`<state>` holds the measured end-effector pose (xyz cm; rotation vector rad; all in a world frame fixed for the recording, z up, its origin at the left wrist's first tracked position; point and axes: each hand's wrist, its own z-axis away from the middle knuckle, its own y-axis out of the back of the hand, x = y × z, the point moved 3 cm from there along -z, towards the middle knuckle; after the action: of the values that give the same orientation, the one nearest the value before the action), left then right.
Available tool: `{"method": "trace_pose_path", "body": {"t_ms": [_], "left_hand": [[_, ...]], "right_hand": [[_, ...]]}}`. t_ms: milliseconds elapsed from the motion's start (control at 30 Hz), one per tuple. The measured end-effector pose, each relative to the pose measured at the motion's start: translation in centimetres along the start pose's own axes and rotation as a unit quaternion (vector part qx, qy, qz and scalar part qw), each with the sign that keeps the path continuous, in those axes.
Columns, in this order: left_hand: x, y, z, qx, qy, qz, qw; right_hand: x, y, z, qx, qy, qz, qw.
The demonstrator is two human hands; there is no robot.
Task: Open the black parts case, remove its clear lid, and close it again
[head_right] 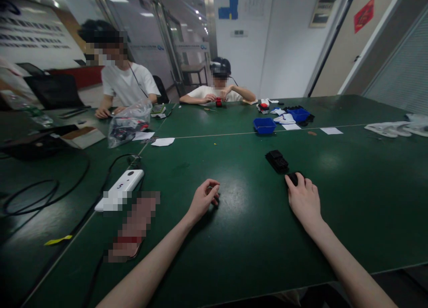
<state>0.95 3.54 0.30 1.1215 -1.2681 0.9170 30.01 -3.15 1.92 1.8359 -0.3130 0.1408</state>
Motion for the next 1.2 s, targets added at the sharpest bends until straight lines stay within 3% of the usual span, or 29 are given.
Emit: {"method": "trace_pose_path", "body": {"t_ms": [267, 400, 500, 667, 967, 1033, 1100, 1133, 1200], "left_hand": [[-0.1, 0.0, 0.0, -0.005, -0.003, -0.005, 1.000], [-0.2, 0.0, 0.0, -0.008, 0.000, -0.002, 1.000], [-0.2, 0.0, 0.0, -0.004, 0.002, 0.001, 1.000], [0.0, 0.0, 0.1, -0.002, 0.005, 0.002, 1.000], [0.0, 0.1, 0.1, -0.006, 0.005, -0.003, 1.000], [-0.1, 0.1, 0.0, -0.011, 0.007, 0.000, 1.000], [-0.2, 0.1, 0.0, -0.010, 0.012, 0.009, 1.000], [-0.2, 0.1, 0.0, -0.006, 0.015, 0.014, 1.000], [-0.4, 0.1, -0.1, 0.007, 0.024, 0.027, 0.999]], "right_hand": [[-0.8, 1.2, -5.9, 0.000, -0.045, -0.040, 0.998], [-1.4, 0.5, -8.0, -0.040, -0.068, -0.054, 0.995], [-1.7, -0.1, -8.3, -0.052, -0.072, -0.044, 0.995], [-1.6, -0.3, -8.1, -0.010, -0.071, -0.066, 0.995], [-1.9, 1.0, -7.6, 0.061, -0.105, -0.255, 0.959], [-3.0, 1.1, -7.5, 0.041, -0.099, -0.320, 0.941], [-4.7, 1.0, -7.1, -0.010, -0.080, -0.434, 0.897], [-5.7, 0.9, -6.8, -0.047, -0.068, -0.505, 0.859], [-8.0, 0.7, -5.9, -0.133, -0.042, -0.648, 0.749]]}}
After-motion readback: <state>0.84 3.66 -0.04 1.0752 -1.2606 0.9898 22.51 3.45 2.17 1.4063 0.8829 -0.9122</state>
